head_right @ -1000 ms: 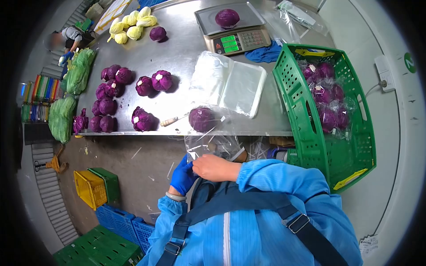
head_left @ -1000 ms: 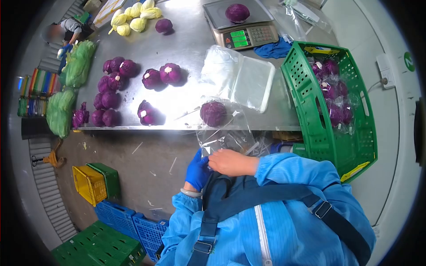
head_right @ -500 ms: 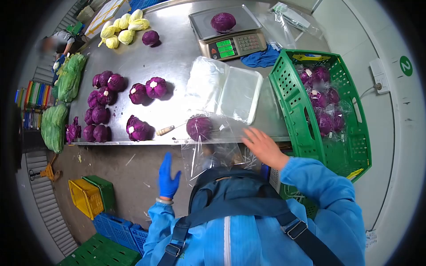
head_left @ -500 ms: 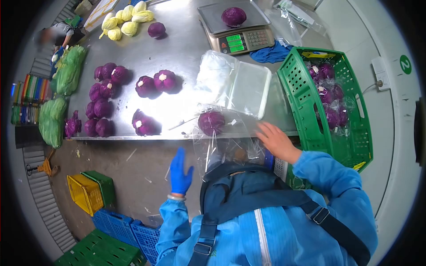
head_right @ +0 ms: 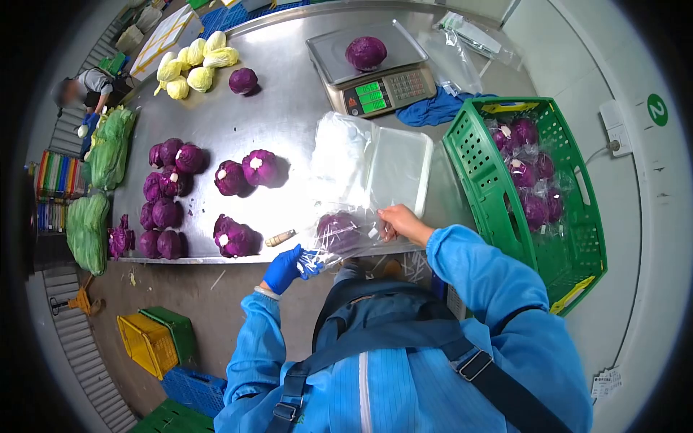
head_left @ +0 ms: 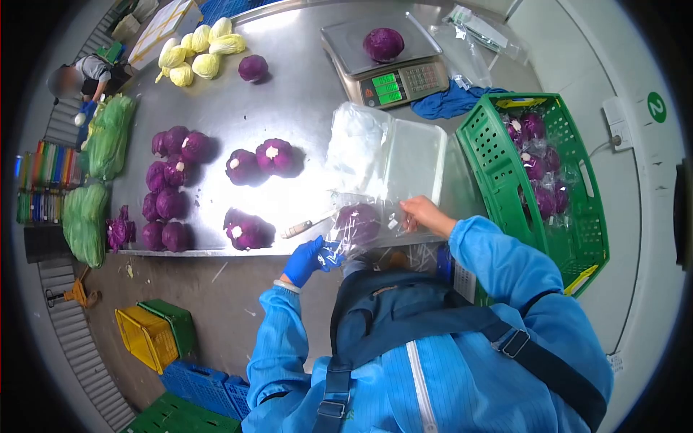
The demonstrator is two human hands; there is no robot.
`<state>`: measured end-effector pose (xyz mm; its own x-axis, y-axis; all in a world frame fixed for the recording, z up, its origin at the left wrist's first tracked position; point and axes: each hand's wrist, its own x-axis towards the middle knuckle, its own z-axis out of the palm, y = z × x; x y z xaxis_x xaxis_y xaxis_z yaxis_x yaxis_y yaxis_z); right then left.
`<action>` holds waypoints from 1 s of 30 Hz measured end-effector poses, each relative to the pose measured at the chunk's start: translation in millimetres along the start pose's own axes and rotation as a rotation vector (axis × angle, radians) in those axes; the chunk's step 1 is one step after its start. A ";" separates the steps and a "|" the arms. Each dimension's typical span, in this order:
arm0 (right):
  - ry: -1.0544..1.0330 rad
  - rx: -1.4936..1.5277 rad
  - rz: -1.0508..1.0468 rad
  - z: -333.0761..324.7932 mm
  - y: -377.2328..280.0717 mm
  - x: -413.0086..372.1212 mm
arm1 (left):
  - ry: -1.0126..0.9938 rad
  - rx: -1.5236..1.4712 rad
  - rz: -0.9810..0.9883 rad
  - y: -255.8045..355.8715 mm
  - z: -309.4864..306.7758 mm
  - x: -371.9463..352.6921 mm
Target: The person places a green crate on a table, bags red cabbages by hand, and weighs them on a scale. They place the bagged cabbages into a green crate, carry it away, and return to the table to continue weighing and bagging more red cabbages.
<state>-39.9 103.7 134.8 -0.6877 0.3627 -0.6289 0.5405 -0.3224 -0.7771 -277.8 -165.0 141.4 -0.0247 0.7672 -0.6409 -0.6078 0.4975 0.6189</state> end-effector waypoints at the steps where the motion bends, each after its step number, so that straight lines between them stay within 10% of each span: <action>1: 0.045 -0.013 0.033 2.4 2.0 1.1 | 0.026 -0.269 -0.017 -5.5 5.4 8.4; 3: 0.155 -0.012 0.105 6.5 -8.1 -6.1 | -0.005 -0.481 -0.063 -22.7 -5.3 20.2; 6: 0.727 -0.843 -0.776 19.5 -36.8 -25.9 | -0.064 -0.565 -0.078 -44.2 -19.4 33.5; 10: -0.134 -1.199 -1.011 72.8 -94.8 -30.2 | -0.026 -0.392 -0.053 -68.9 -31.0 43.5; 13: -0.214 -1.290 -0.746 84.2 -72.7 5.0 | 0.061 -0.675 -0.210 -29.7 0.9 26.4; 17: -0.182 -1.171 -0.746 75.6 -54.5 19.7 | 0.691 0.637 0.034 0.7 14.3 18.3; 20: -0.149 -1.070 -0.753 70.9 -47.2 24.2 | 0.442 1.280 0.842 28.1 17.2 33.4; 21: -0.154 -1.015 -0.731 69.0 -46.5 29.0 | 0.253 1.370 0.728 24.7 16.4 45.7; 25: -0.233 -0.401 -0.389 45.5 -35.9 63.9 | -0.013 0.341 0.360 -1.2 -24.6 116.0; 28: -0.299 0.193 0.017 25.4 -27.7 52.9 | -0.253 -0.114 -0.115 45.7 -43.1 114.4; 30: -0.448 0.664 0.256 4.7 -40.4 21.4 | -0.204 -0.047 -0.099 82.5 -1.7 84.8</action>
<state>-78.7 120.4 152.8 -0.7858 -0.1283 -0.6051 0.4052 -0.8458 -0.3469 -331.4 -59.6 137.3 0.1948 0.7837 -0.5898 -0.6359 0.5587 0.5324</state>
